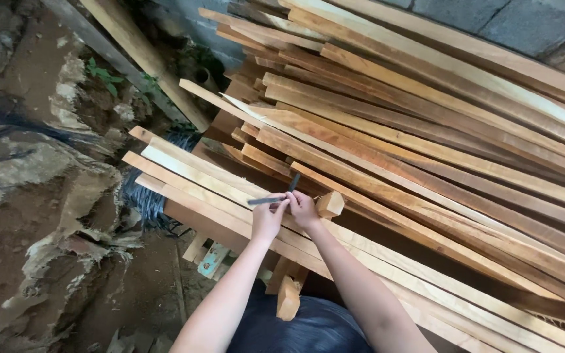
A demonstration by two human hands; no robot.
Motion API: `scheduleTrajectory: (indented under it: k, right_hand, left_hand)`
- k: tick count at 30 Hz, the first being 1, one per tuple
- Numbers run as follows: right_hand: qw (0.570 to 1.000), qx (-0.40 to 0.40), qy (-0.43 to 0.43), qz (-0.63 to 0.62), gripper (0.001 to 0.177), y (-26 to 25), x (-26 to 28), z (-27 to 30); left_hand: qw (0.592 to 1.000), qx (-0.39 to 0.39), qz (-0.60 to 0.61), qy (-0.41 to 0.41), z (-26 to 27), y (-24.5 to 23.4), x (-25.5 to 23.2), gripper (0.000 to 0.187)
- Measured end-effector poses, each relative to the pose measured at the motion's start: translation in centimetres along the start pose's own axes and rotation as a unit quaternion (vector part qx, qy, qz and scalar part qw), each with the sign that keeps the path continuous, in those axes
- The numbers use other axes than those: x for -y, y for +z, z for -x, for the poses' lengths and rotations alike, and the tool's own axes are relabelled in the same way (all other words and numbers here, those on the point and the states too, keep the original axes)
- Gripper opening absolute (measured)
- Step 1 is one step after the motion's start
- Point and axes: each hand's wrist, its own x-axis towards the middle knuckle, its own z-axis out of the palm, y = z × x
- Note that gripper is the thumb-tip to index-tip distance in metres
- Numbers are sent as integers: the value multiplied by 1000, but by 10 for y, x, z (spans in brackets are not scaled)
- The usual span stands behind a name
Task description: Bundling and tying thin wooden strips together using plastic ties and pliers.
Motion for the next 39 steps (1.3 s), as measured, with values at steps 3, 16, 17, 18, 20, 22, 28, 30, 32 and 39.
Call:
scheduleTrajectory:
  k: [3, 16, 17, 18, 20, 22, 28, 30, 32, 39]
  right_hand:
    - [998, -15, -15, 60, 26, 2, 3, -1]
    - [992, -78, -85, 54, 25, 15, -7, 19]
    - [971, -80, -180, 136, 34, 15, -4, 27]
    - [971, -79, -179, 135, 34, 13, -3, 26]
    - [962, -54, -199, 180, 41, 11, -2, 24]
    - [958, -63, -225, 169, 27, 15, -36, 7]
    - [981, 32, -141, 128, 15, 2, -47, -12]
    - [987, 62, -109, 97, 18, -2, -42, -10]
    - [987, 103, -85, 91, 20, -5, -30, -9]
    - [992, 74, -65, 81, 25, -4, -28, -2]
  left_hand:
    - [998, -28, -21, 55, -4, -6, -2, 16]
    - [990, 52, -53, -124, -30, -4, 24, 29]
    - [987, 65, -69, -132, -29, -4, 23, 32]
    - [986, 64, -70, -134, -33, -5, 24, 32]
    - [979, 131, -127, -90, -40, -8, 25, 37]
    - [979, 137, -123, -91, -28, -16, 14, 35]
    - [994, 70, -47, -71, -29, -11, 27, 33]
    - [996, 60, -21, -67, -34, -7, 35, 31]
    - [992, 49, 31, -109, -42, -7, 42, 32]
    - [984, 72, 109, -120, -46, -15, 45, 23]
